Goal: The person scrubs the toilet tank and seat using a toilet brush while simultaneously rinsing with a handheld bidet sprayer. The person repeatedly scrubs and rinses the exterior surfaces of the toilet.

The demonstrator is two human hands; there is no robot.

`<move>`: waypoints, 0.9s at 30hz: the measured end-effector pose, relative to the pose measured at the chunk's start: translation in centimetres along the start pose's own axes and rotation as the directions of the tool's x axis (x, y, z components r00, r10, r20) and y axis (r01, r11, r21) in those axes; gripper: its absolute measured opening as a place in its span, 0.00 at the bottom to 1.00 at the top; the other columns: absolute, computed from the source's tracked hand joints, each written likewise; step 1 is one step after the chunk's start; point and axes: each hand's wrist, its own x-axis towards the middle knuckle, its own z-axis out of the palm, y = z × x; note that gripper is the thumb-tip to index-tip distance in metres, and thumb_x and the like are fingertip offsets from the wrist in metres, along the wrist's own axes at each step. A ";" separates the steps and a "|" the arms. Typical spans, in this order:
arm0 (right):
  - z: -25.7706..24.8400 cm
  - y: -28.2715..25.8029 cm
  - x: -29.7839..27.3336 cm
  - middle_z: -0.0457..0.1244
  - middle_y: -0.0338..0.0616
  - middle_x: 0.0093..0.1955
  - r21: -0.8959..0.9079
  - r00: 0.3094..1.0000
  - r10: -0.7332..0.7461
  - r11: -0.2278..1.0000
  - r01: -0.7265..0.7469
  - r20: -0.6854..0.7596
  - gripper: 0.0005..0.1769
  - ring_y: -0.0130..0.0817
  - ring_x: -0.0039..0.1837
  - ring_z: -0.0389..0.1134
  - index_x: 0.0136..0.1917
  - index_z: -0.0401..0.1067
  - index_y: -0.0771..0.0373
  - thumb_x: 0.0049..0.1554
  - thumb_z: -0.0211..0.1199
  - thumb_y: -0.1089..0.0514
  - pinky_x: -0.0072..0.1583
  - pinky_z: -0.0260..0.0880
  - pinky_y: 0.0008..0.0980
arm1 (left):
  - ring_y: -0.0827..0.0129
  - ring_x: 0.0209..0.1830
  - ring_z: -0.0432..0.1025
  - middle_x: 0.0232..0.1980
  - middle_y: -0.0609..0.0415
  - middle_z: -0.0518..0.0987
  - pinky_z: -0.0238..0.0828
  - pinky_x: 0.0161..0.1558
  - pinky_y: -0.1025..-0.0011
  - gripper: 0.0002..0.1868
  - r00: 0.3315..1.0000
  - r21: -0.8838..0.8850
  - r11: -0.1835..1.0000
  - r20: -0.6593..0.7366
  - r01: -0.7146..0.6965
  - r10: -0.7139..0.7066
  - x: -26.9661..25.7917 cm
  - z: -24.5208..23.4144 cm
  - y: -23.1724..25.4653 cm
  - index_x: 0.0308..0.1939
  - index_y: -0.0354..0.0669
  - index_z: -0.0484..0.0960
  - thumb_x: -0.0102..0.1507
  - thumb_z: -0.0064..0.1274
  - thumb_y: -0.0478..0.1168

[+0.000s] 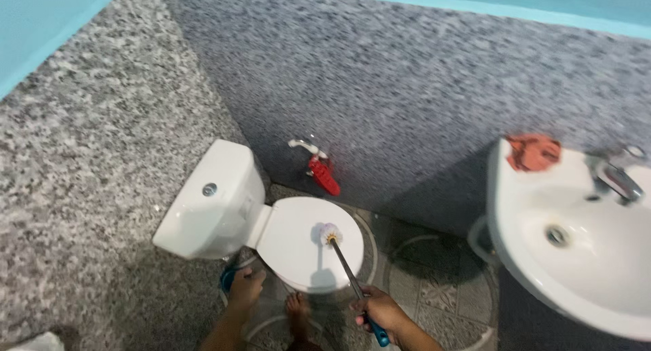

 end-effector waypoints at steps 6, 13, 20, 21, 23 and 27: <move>4.1 -5.7 2.5 0.68 0.51 0.43 -0.094 0.992 0.007 0.995 -0.019 -0.126 0.37 0.30 0.32 0.64 0.77 0.55 0.67 0.56 0.60 0.65 0.33 0.63 0.31 | 0.60 0.47 0.78 0.57 0.41 0.79 0.75 0.49 0.61 0.39 0.991 -0.061 0.992 0.067 -0.114 0.118 9.4 -0.4 1.8 0.70 0.34 0.65 0.62 0.61 0.51; 4.3 -6.7 9.6 0.69 0.56 0.41 -0.095 0.987 -0.088 0.993 0.075 -0.133 0.40 0.35 0.31 0.67 0.77 0.56 0.69 0.54 0.63 0.68 0.35 0.67 0.33 | 0.65 0.30 0.71 0.36 0.47 0.80 0.67 0.28 0.66 0.32 0.975 -0.125 0.978 0.123 -0.170 0.185 15.1 2.2 11.9 0.63 0.37 0.72 0.61 0.60 0.53; 0.2 -8.6 18.4 0.69 0.57 0.41 -0.036 0.987 -0.017 0.999 0.011 -0.157 0.38 0.37 0.33 0.68 0.76 0.58 0.69 0.53 0.64 0.69 0.38 0.68 0.34 | 0.65 0.40 0.75 0.44 0.49 0.82 0.73 0.36 0.68 0.29 0.975 -0.129 0.982 0.154 -0.140 0.159 21.7 10.2 21.0 0.62 0.40 0.78 0.64 0.58 0.56; -0.7 -9.6 19.6 0.69 0.57 0.41 -0.038 0.984 -0.023 0.999 0.017 -0.176 0.38 0.37 0.33 0.68 0.76 0.58 0.69 0.53 0.64 0.69 0.38 0.68 0.34 | 0.66 0.44 0.74 0.48 0.51 0.80 0.75 0.38 0.67 0.29 0.971 -0.210 0.965 0.147 -0.157 0.190 23.5 12.4 22.9 0.63 0.42 0.75 0.63 0.58 0.53; -1.8 -9.5 20.8 0.70 0.57 0.42 -0.056 0.980 0.000 0.998 -0.012 -0.201 0.37 0.37 0.33 0.68 0.75 0.58 0.69 0.54 0.64 0.68 0.38 0.68 0.34 | 0.67 0.51 0.74 0.57 0.56 0.77 0.78 0.43 0.63 0.31 0.972 -0.375 0.913 0.102 -0.161 0.213 26.4 15.5 24.2 0.67 0.47 0.68 0.62 0.58 0.48; -3.7 -11.0 22.3 0.70 0.57 0.42 -0.088 0.974 0.036 0.995 -0.057 -0.224 0.35 0.37 0.34 0.68 0.74 0.60 0.69 0.54 0.64 0.68 0.39 0.69 0.34 | 0.63 0.51 0.72 0.58 0.53 0.75 0.78 0.46 0.61 0.26 0.991 -0.676 0.737 0.103 0.010 0.081 31.1 20.5 27.5 0.66 0.50 0.69 0.63 0.54 0.40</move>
